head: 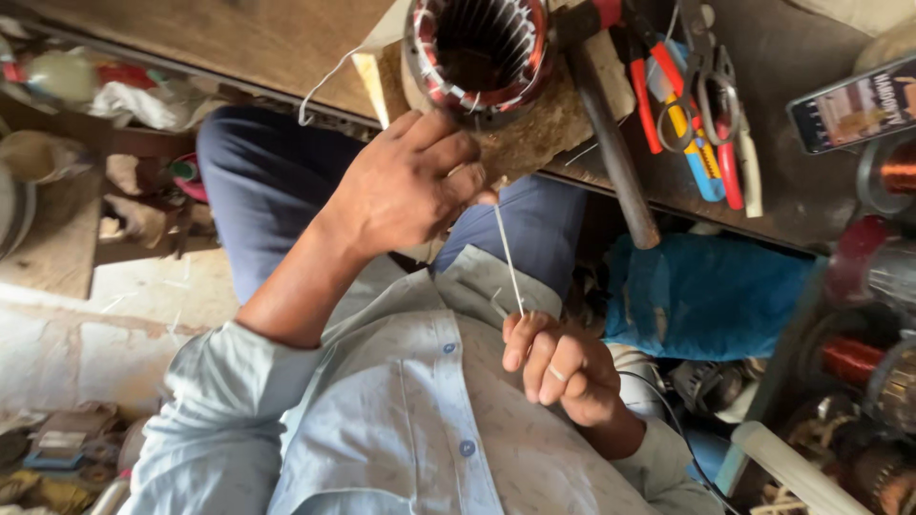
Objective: The person ties white string around the copper windings of an electric motor stator, pulling the cord tight around the coil ends and tapping the windings with a mallet to seat them. They rotate the stator on the workbench and work around its circumference, tightening successive ties.
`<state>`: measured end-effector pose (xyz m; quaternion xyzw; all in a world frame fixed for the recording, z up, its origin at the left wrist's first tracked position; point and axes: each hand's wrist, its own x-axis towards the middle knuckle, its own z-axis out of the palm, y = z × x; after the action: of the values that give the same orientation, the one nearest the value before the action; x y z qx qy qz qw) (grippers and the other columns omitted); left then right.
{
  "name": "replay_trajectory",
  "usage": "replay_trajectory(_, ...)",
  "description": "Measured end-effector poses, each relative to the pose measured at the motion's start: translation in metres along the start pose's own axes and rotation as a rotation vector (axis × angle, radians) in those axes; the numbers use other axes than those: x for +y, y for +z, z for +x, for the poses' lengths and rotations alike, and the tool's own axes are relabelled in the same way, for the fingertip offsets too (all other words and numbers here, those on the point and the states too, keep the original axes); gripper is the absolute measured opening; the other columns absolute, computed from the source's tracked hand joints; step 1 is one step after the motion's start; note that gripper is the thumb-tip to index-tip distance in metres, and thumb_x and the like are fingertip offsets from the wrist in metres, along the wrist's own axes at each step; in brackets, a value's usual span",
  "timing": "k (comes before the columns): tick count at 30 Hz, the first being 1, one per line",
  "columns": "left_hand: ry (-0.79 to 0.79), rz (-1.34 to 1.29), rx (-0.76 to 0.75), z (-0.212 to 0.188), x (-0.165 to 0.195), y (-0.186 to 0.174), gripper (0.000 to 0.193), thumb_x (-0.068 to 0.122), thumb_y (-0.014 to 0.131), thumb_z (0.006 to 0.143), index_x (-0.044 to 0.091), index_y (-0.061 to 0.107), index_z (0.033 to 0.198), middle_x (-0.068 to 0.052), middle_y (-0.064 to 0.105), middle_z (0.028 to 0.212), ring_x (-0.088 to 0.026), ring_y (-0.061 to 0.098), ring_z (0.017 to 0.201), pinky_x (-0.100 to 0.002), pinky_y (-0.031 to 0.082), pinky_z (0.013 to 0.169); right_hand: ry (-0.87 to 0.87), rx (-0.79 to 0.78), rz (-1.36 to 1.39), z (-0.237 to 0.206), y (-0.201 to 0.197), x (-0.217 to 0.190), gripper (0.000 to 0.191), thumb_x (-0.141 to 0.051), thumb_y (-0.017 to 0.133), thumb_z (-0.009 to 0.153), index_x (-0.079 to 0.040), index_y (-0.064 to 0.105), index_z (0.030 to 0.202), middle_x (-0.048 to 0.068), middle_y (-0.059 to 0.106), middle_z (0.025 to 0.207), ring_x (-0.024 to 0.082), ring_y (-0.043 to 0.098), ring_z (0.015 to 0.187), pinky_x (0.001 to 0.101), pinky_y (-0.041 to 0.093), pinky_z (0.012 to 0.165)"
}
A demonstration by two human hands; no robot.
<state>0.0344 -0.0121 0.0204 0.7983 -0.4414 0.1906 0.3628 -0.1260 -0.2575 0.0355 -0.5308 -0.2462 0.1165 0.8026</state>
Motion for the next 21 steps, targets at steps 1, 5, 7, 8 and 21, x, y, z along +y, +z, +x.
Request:
replay_trajectory(1, -0.012, -0.019, -0.002, 0.000, -0.002, 0.002, 0.020, 0.026, 0.073, 0.099, 0.007, 0.070, 0.102, -0.007, 0.065, 0.108, -0.028, 0.058, 0.105, -0.041, 0.050, 0.087, -0.041, -0.021, -0.129, 0.007, -0.001, -0.006, 0.039, -0.040, 0.050, 0.111, -0.011, 0.060, 0.087, 0.005, 0.068, 0.082, 0.024, 0.061, 0.098, 0.0455, 0.044, 0.095)
replay_trajectory(5, -0.081, -0.129, 0.038, 0.000, -0.002, 0.002, 0.016, 0.020, 0.073, 0.097, 0.005, 0.069, 0.101, -0.008, 0.064, 0.105, -0.029, 0.059, 0.101, -0.042, 0.050, 0.088, 0.049, 0.445, -0.849, 0.044, -0.018, -0.035, 0.052, -0.046, 0.038, 0.112, -0.006, 0.067, 0.096, 0.011, 0.068, 0.101, 0.015, 0.064, 0.084, 0.0335, 0.050, 0.077)
replay_trajectory(7, -0.101, -0.200, 0.056, -0.002, 0.001, 0.003, 0.015, 0.019, 0.074, 0.095, 0.005, 0.069, 0.099, -0.008, 0.065, 0.103, -0.029, 0.059, 0.099, -0.042, 0.050, 0.088, 0.167, 0.739, -1.317, 0.073, -0.050, -0.040, 0.041, -0.034, 0.043, 0.111, 0.000, 0.068, 0.113, 0.006, 0.066, 0.089, 0.015, 0.061, 0.080, 0.0287, 0.048, 0.079)
replay_trajectory(8, -0.099, -0.231, 0.054, -0.002, 0.002, 0.005, 0.014, 0.018, 0.074, 0.095, 0.005, 0.069, 0.098, -0.007, 0.065, 0.100, -0.028, 0.060, 0.098, -0.042, 0.050, 0.088, 0.119, 0.651, -1.397, 0.088, -0.067, -0.038, 0.032, -0.027, 0.053, 0.114, 0.001, 0.066, 0.120, 0.009, 0.067, 0.102, 0.019, 0.064, 0.093, 0.0319, 0.051, 0.089)
replay_trajectory(21, -0.031, -0.310, -0.011, 0.003, -0.016, -0.006, 0.028, 0.022, 0.066, 0.082, 0.007, 0.073, 0.105, -0.002, 0.068, 0.106, -0.018, 0.062, 0.110, -0.032, 0.050, 0.100, 0.243, 0.458, -1.690, 0.131, -0.107, -0.020, 0.029, -0.011, 0.066, 0.107, 0.004, 0.061, 0.132, 0.020, 0.067, 0.119, 0.036, 0.068, 0.108, 0.0434, 0.055, 0.096)
